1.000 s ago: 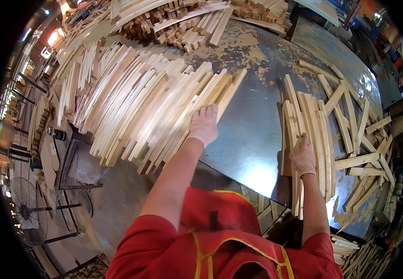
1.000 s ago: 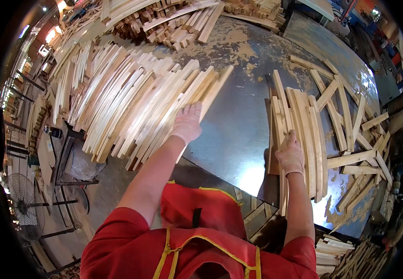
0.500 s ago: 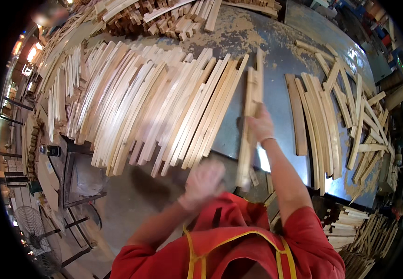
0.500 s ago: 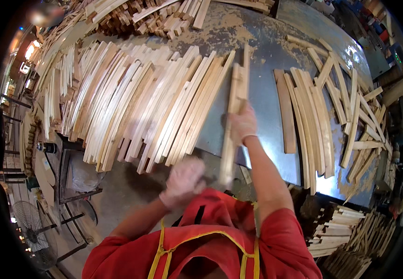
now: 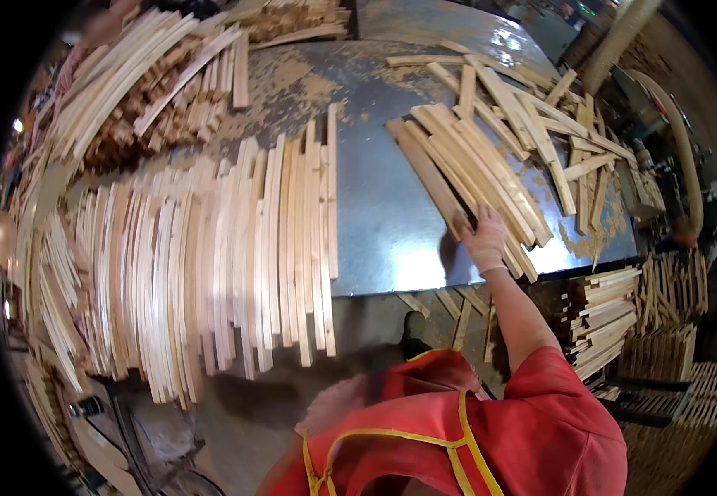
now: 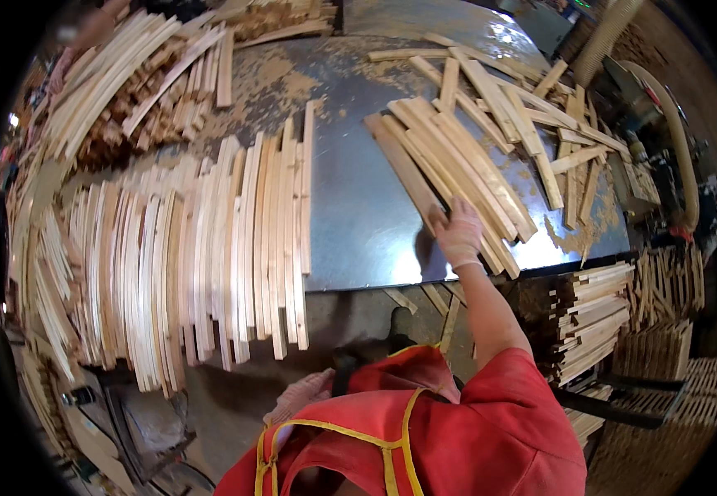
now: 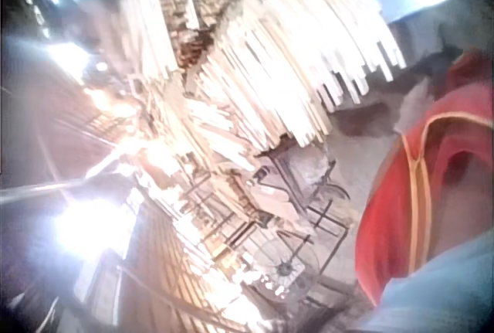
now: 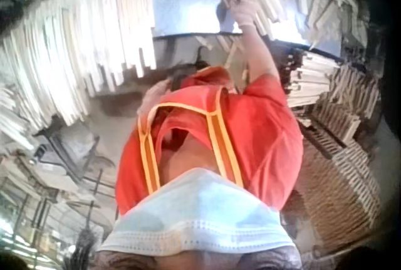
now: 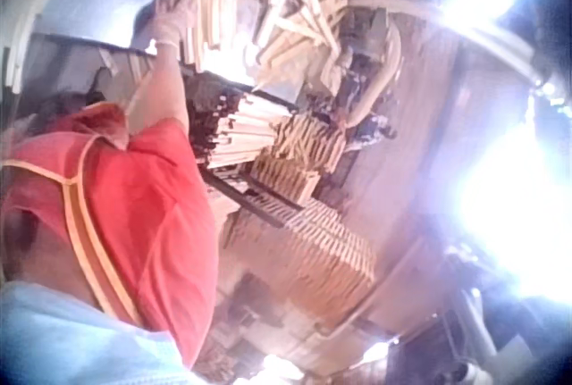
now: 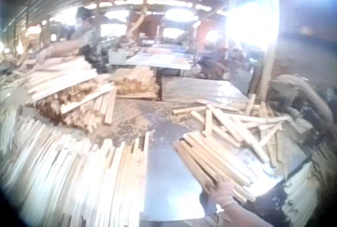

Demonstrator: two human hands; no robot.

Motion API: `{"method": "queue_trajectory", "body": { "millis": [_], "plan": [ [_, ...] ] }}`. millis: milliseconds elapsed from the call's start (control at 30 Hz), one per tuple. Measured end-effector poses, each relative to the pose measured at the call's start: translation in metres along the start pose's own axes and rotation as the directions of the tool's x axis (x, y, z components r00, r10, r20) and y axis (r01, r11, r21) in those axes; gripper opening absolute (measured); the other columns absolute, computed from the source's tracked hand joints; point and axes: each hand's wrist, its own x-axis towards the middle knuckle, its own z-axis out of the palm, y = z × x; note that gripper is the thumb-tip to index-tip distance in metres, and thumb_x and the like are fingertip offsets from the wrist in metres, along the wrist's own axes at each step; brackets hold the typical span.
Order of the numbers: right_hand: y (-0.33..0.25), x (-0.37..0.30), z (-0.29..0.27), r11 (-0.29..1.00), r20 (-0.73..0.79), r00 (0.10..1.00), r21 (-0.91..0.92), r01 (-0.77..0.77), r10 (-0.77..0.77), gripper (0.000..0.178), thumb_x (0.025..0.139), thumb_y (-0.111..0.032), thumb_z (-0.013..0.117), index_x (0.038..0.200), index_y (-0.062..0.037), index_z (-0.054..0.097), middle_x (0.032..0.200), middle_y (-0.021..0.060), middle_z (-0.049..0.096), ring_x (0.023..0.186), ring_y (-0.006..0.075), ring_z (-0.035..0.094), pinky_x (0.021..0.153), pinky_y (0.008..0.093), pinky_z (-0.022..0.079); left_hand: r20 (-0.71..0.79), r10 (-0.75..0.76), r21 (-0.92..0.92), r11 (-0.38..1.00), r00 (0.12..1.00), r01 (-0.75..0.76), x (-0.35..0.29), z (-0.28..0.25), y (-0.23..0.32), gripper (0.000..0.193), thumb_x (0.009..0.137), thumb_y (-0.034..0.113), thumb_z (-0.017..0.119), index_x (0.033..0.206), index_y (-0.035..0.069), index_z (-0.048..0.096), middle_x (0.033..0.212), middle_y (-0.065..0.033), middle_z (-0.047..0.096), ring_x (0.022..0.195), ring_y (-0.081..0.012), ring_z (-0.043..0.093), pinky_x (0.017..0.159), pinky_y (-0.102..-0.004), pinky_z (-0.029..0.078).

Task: The person sorts and stacks wooden planks on a metal workbench in a workshop. They pick up planks from a disorganized pile, align them, and place them into a neat stack. The person occasionally moves to the floor to gather more planks and returns to the table to continue stacking.

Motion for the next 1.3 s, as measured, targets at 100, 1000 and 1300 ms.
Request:
{"method": "queue_trajectory", "body": {
  "millis": [100, 1000, 1300],
  "plan": [
    [0.032, -0.015, -0.049, 0.962, 0.090, 0.983, -0.235, -0.138, 0.162, 0.102, 0.074, -0.038, 0.089, 0.158, -0.0098, 0.039, 0.156, 0.0193, 0.047, 0.143, 0.0400, 0.047, 0.119, 0.0522, 0.036, -0.155, 0.187, 0.254, 0.956, 0.970, -0.144, 0.016, -0.040, 0.047, 0.063, 0.097, 0.037, 0.070, 0.152, 0.010, 0.055, 0.152, -0.0204, 0.058, 0.135, -0.0384, 0.059, 0.114, -0.0434, 0.048],
    [0.063, 0.075, -0.074, 0.974, 0.434, 0.875, 0.161, 0.158, -0.214, 0.101, 0.063, -0.046, 0.093, 0.143, -0.0106, 0.042, 0.128, 0.0257, 0.057, 0.118, 0.0466, 0.062, 0.100, 0.0542, 0.054, -0.683, 0.198, 0.450, 0.872, 0.703, 0.191, 0.380, -0.001, 0.261, 0.085, 0.092, 0.049, 0.069, 0.160, 0.008, 0.039, 0.161, -0.0154, 0.039, 0.148, -0.0407, 0.037, 0.119, -0.0525, 0.036],
    [0.019, 0.050, -0.065, 0.591, 0.707, 0.706, 0.585, -0.555, -0.037, 0.106, 0.080, -0.031, 0.089, 0.160, 0.0055, 0.031, 0.138, 0.0250, 0.064, 0.119, 0.0334, 0.067, 0.101, 0.0420, 0.055, -0.710, -0.002, 0.224, 0.948, 0.705, 0.228, 0.374, -0.014, 0.238, 0.076, 0.089, 0.037, 0.073, 0.156, 0.011, 0.048, 0.161, -0.0086, 0.039, 0.147, -0.0351, 0.041, 0.120, -0.0453, 0.039]
  ]
}}
